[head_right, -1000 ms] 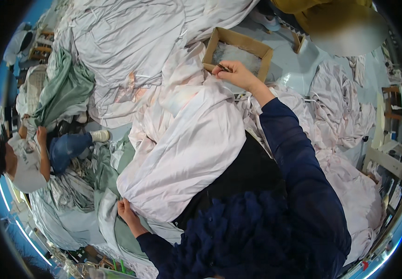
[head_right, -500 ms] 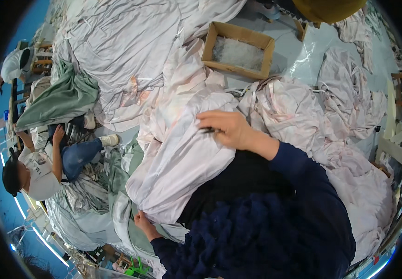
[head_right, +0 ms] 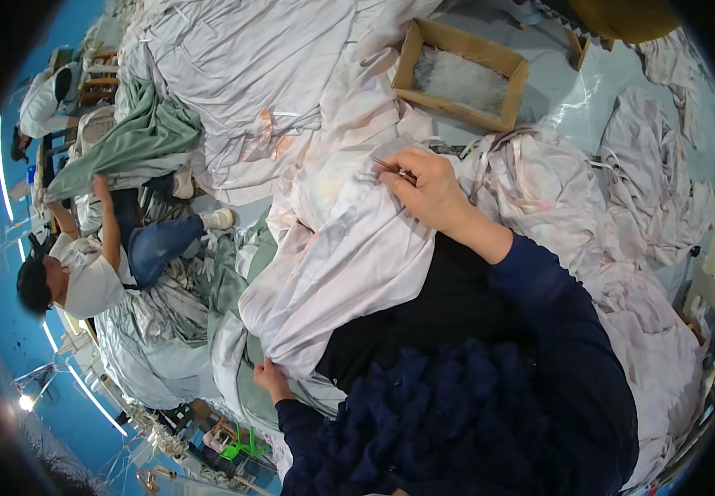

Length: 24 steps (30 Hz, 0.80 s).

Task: Trim loose threads and inspect pillowcases in a manufacturing setting.

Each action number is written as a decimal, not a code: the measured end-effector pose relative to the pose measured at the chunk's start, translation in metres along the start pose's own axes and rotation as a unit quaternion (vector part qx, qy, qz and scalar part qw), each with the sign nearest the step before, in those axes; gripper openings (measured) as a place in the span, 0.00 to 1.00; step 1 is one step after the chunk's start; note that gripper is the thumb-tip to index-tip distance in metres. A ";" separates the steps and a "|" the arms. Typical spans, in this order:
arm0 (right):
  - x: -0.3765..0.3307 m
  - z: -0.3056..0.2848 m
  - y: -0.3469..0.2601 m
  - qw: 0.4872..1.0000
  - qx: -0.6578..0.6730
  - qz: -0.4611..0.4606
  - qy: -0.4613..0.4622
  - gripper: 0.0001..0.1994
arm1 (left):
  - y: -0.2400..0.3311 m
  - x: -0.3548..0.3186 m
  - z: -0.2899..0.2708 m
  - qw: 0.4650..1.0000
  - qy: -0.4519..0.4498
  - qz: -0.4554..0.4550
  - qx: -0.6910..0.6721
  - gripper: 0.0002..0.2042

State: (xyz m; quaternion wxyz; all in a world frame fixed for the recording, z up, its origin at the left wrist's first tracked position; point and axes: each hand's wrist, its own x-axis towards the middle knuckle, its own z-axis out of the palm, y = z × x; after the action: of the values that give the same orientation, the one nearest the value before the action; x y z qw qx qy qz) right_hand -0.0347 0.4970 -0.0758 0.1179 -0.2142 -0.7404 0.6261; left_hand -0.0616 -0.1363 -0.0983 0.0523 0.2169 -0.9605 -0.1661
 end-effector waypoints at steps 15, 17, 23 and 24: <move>0.032 0.005 -0.009 0.993 0.025 0.067 -0.098 0.09 | 0.007 0.009 0.015 0.994 -0.035 -0.088 0.060 0.15; 0.039 0.007 -0.009 0.993 0.012 0.055 -0.104 0.10 | 0.004 0.007 0.019 0.996 -0.030 -0.062 0.052 0.15; 0.043 0.014 -0.016 0.993 -0.046 0.022 -0.108 0.11 | -0.005 0.006 0.023 0.996 -0.042 -0.023 0.075 0.14; 0.042 0.017 -0.013 0.995 -0.046 0.006 -0.088 0.11 | -0.005 0.005 0.023 0.996 -0.043 -0.023 0.076 0.14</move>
State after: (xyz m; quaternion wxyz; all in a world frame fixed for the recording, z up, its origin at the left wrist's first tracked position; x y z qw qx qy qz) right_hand -0.0817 0.4997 -0.0708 0.0382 -0.1681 -0.7746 0.6085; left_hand -0.0686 -0.1358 -0.1217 -0.0092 0.2353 -0.9664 -0.1029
